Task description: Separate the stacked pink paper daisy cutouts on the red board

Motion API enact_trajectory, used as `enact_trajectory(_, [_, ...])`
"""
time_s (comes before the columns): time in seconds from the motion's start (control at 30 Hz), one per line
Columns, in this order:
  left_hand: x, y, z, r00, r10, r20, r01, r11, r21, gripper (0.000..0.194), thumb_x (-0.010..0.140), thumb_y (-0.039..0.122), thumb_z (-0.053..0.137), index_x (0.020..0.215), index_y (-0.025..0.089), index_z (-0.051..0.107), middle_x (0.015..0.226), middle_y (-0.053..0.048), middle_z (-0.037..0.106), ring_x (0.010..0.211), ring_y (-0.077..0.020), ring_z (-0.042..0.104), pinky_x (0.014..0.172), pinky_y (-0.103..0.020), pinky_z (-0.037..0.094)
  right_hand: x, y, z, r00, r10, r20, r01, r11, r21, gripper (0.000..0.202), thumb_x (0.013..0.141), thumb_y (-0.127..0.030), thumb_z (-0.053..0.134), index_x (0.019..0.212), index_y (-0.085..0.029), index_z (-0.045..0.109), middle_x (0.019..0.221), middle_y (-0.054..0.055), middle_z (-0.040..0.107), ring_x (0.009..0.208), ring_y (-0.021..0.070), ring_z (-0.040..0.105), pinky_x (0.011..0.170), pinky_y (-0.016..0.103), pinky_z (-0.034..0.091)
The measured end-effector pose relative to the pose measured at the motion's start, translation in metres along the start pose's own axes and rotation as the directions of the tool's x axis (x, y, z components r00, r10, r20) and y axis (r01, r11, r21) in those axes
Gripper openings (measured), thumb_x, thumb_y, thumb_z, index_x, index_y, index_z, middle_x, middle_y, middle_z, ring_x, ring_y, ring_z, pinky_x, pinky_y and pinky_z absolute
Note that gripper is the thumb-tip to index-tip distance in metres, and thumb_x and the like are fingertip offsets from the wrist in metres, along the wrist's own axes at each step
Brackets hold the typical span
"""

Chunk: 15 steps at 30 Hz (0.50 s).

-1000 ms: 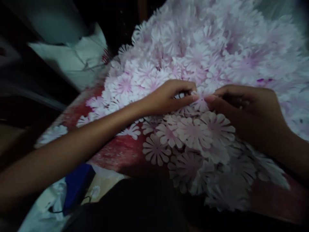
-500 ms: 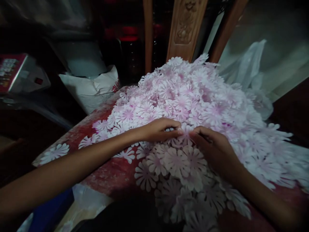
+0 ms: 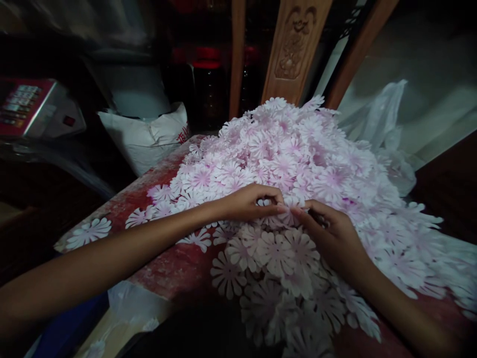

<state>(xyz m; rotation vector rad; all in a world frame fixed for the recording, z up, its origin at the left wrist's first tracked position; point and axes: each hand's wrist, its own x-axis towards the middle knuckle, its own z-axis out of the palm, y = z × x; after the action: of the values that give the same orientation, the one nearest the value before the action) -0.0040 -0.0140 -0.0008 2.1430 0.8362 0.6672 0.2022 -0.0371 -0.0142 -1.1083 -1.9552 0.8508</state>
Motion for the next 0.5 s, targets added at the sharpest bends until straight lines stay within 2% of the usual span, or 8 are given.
enact_trajectory(0.2, [0.0000,0.0009,0.0003,1.000,-0.015,-0.024,0.016,0.999,0.033,0.040,0.078,0.052,0.042,0.081,0.013,0.053,0.073,0.000,0.052,0.068,-0.0021,0.043,0.064,-0.014,0.034,-0.0006,-0.0012,-0.0013,0.998,0.049,-0.031,-0.047,0.996,0.071,0.024,0.084,-0.041,0.050,0.085,-0.018,0.058,0.070,0.000,0.050,0.066,0.0114,0.046,0.059,0.020,0.035])
enact_trajectory(0.37, [0.0031,-0.0047,-0.0018,0.998,-0.041,-0.039,0.043,0.998,0.055,0.038,0.077,0.049,0.045,0.077,0.012,0.054,0.070,0.001,0.052,0.067,-0.0020,0.043,0.062,-0.012,0.032,0.0033,0.0065,0.0009,1.000,-0.004,0.000,0.004,1.000,0.012,0.028,0.082,-0.043,0.053,0.080,-0.016,0.061,0.066,0.000,0.051,0.061,0.0100,0.042,0.055,0.020,0.032])
enact_trajectory(0.5, [0.0072,0.0045,0.0031,0.998,-0.055,-0.025,0.055,0.998,0.010,0.029,0.077,0.041,0.047,0.073,0.014,0.056,0.067,0.004,0.054,0.065,-0.0012,0.044,0.059,-0.008,0.032,0.0012,0.0028,-0.0019,0.999,-0.023,-0.033,0.024,0.999,0.024,0.027,0.082,-0.042,0.052,0.081,-0.017,0.061,0.066,-0.001,0.054,0.059,0.0077,0.044,0.054,0.019,0.034])
